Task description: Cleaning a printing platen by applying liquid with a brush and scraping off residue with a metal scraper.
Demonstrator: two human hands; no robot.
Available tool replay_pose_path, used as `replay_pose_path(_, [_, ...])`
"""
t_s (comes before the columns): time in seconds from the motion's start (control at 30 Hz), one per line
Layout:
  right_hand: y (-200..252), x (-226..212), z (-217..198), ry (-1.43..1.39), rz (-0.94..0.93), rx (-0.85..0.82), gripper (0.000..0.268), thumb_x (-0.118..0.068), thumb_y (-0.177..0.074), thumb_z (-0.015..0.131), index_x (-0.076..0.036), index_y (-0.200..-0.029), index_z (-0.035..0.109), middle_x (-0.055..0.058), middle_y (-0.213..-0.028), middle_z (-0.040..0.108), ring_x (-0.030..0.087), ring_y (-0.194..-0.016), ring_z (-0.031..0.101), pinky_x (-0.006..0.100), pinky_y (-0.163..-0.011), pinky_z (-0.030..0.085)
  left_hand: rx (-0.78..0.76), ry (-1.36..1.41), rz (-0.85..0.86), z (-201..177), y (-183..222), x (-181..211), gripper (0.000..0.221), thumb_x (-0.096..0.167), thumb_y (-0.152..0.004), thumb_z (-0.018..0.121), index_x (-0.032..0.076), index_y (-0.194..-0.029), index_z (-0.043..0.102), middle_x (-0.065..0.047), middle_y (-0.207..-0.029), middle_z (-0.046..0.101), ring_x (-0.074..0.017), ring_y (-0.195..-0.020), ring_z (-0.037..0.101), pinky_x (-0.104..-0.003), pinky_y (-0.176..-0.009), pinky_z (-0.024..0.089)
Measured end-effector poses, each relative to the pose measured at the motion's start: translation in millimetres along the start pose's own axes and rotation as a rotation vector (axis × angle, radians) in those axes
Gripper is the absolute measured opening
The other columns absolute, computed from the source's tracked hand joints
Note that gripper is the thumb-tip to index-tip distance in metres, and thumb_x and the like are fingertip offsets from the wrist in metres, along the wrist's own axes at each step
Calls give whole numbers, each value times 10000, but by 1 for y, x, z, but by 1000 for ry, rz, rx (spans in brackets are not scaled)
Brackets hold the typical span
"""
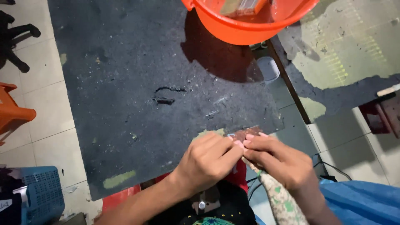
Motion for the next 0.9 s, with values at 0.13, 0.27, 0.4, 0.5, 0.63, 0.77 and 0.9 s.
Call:
replay_pose_path(0.13, [-2,-4,-2,-14,-22,40,66,48,-916,667,9,-915,721,147,-1069,732,193,-996,721,375,-1012,571,17,-33,34,1,0,1,298,-38,-1046,544,54,-763,521,-60,-692,432,-233,-572,429,-374,-552,398])
replay_pose_path(0.27, [5,-6,-12,-62,-149,194,109,11,-930,682,-19,-861,761,98,-959,770,271,-862,758,356,-932,578,179,-153,109,-8,-2,10,324,-61,-958,624,79,-675,554,-18,-620,408,-199,-490,472,-280,-494,443])
replay_pose_path(0.4, [14,-12,-20,-92,-187,200,104,36,-922,688,-13,-866,762,104,-990,770,283,-905,764,372,-950,572,207,-134,186,-11,-5,27,305,-75,-944,640,69,-686,565,-14,-627,415,-186,-493,452,-276,-500,438])
replay_pose_path(0.5, [23,-10,-22,-49,-184,223,116,54,-908,686,-10,-892,782,98,-973,772,267,-884,773,367,-897,604,217,-150,184,-10,-3,33,329,-86,-959,599,83,-679,553,-20,-628,417,-187,-493,451,-268,-506,441])
replay_pose_path(0.63, [20,1,-11,-74,-181,141,95,67,-911,669,60,-972,742,229,-1077,735,345,-979,742,421,-956,594,122,-150,145,1,-2,20,331,-57,-1002,583,71,-703,521,-38,-643,388,-202,-518,396,-326,-509,399])
replay_pose_path(0.77, [19,12,2,-50,-134,67,163,7,-941,652,24,-1091,714,243,-1160,708,363,-1102,733,507,-1013,609,22,-55,32,7,-3,6,331,-64,-1023,587,46,-724,496,-53,-670,410,-209,-553,358,-355,-528,363])
replay_pose_path(0.9, [6,17,8,-78,-120,62,87,14,-928,662,39,-977,729,232,-1096,722,343,-1052,738,496,-1002,608,20,-127,-8,8,-4,-2,317,-106,-1001,603,49,-737,523,-47,-670,413,-199,-559,368,-337,-528,368])
Point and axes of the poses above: each hand's wrist, its own y-axis away from the middle knuckle, its own z-axis out of the palm, x = y × z, the point moved 10 cm from there along -y, towards the middle knuckle
